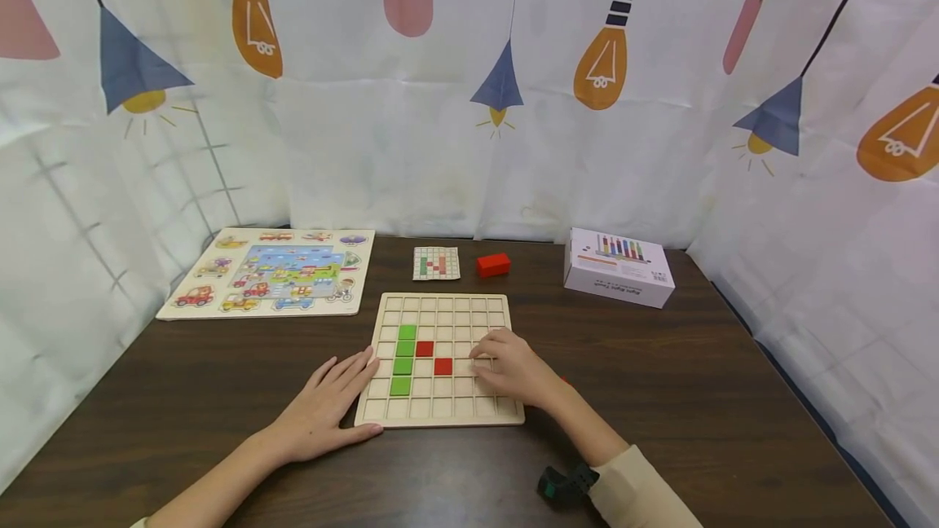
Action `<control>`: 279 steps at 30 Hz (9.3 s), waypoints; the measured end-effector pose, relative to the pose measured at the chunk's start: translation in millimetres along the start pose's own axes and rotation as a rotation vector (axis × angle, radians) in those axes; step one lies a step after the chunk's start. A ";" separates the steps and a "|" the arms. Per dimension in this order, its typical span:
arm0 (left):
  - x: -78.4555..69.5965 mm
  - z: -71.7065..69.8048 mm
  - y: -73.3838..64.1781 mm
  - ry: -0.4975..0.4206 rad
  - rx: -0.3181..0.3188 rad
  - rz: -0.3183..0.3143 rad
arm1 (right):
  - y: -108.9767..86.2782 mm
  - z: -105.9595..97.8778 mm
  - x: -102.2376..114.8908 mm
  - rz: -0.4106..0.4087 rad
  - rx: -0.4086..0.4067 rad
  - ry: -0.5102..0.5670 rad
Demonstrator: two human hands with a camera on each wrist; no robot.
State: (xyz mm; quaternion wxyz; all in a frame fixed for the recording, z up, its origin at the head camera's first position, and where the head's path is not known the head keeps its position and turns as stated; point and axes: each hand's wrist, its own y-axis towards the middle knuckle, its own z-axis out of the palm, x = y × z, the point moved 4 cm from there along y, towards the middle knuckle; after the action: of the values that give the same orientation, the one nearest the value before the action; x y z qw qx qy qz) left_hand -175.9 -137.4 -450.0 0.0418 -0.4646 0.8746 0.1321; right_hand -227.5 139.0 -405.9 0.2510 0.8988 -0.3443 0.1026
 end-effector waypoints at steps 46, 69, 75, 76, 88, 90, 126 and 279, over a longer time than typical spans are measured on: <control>-0.5 -2.5 0.7 -0.006 -0.010 0.006 | -100.0 -45.9 -58.1 0.276 0.122 0.082; -1.0 -1.7 0.3 -0.007 -0.030 0.018 | -100.7 -38.4 -57.3 0.167 -0.072 -0.029; -0.8 -1.1 0.1 0.001 -0.029 0.015 | -99.3 -36.8 -52.1 0.099 -0.082 -0.140; -0.8 -1.1 0.1 0.002 -0.027 0.015 | -99.1 -36.7 -51.6 0.090 -0.084 -0.153; -0.2 -0.6 0.5 -0.003 -0.020 0.012 | -97.5 -36.2 -50.1 0.019 -0.127 -0.138; -0.3 -0.6 0.2 -0.006 -0.019 0.010 | -97.3 -36.5 -49.4 0.005 -0.129 -0.136; -1.5 -1.4 0.1 -0.004 -0.016 0.012 | -43.1 -20.4 -10.3 -0.134 0.003 0.012; -2.1 -2.0 -0.2 -0.017 -0.016 0.007 | -38.5 -25.1 -53.5 0.240 -0.003 -0.156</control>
State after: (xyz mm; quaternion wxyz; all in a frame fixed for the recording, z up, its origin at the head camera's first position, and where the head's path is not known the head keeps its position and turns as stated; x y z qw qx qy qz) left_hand -174.5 -136.4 -447.7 0.0448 -0.4610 0.8746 0.1433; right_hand -241.7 207.0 -418.3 0.2107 0.8561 -0.4679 0.0612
